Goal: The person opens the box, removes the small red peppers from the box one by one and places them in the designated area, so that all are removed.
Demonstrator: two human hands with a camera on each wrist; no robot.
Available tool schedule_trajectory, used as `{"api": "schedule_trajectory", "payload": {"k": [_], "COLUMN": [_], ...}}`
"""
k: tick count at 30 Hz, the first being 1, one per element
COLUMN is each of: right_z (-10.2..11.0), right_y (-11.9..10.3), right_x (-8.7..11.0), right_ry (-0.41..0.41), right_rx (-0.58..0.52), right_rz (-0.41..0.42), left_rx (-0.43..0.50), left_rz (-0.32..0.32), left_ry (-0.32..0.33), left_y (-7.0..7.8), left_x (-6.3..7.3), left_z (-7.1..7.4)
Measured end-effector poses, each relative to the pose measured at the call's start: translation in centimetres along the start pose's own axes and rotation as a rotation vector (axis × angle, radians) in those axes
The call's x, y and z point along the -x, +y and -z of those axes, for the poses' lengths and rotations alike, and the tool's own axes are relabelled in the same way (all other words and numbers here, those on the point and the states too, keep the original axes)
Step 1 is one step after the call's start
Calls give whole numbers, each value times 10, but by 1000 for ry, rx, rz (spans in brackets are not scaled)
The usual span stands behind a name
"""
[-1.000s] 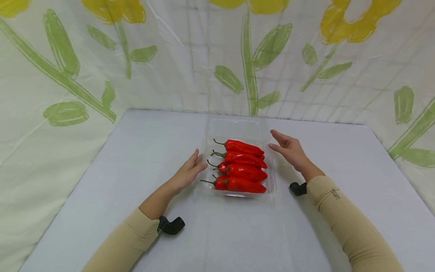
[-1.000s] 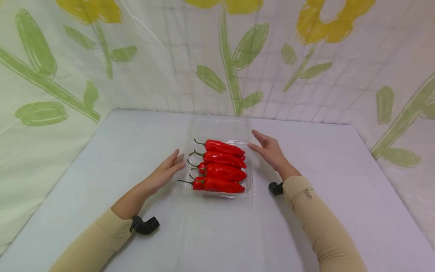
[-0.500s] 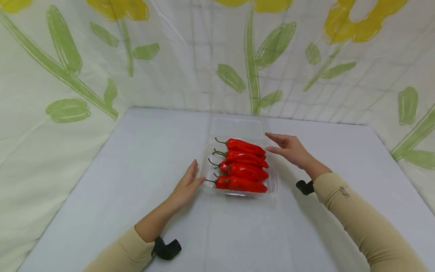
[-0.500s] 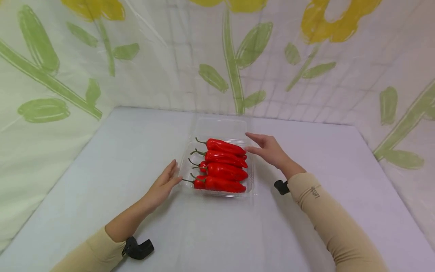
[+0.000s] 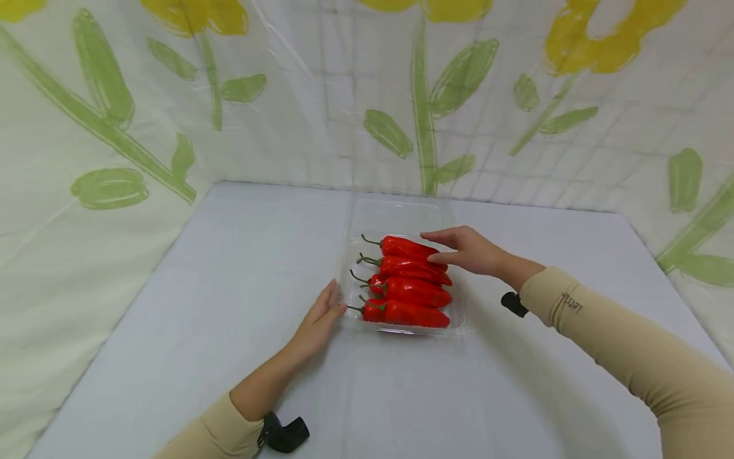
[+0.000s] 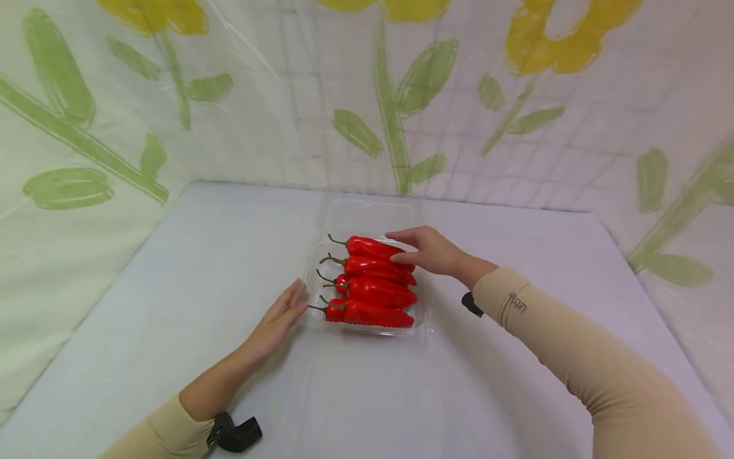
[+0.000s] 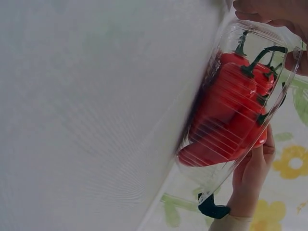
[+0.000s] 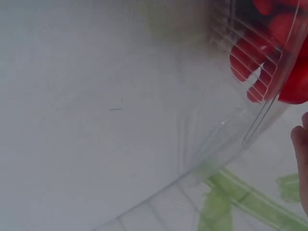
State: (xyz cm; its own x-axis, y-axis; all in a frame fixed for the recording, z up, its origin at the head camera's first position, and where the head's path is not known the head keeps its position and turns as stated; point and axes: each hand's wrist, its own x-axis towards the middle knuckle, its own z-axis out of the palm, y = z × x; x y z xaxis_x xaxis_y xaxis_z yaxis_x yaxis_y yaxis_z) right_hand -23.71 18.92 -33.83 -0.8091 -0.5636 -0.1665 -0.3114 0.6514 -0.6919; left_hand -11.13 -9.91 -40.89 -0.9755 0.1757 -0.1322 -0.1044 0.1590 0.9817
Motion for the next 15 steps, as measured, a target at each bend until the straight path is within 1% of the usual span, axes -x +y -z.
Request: {"api": "schedule_trajectory", "payload": {"k": [8,15], "right_z": [3,2], "right_y": [-9,-17], "right_x": [-1,-9], "right_ry": [-46,-91], "right_rx": [73,108], "right_rz": [-20,-8], "left_rx": [4,18], "left_rz": [-13,-9], "left_ry": [-2,8], "left_y": [0,-3], "left_x": [0,-1], "left_z": [-3,-3]}}
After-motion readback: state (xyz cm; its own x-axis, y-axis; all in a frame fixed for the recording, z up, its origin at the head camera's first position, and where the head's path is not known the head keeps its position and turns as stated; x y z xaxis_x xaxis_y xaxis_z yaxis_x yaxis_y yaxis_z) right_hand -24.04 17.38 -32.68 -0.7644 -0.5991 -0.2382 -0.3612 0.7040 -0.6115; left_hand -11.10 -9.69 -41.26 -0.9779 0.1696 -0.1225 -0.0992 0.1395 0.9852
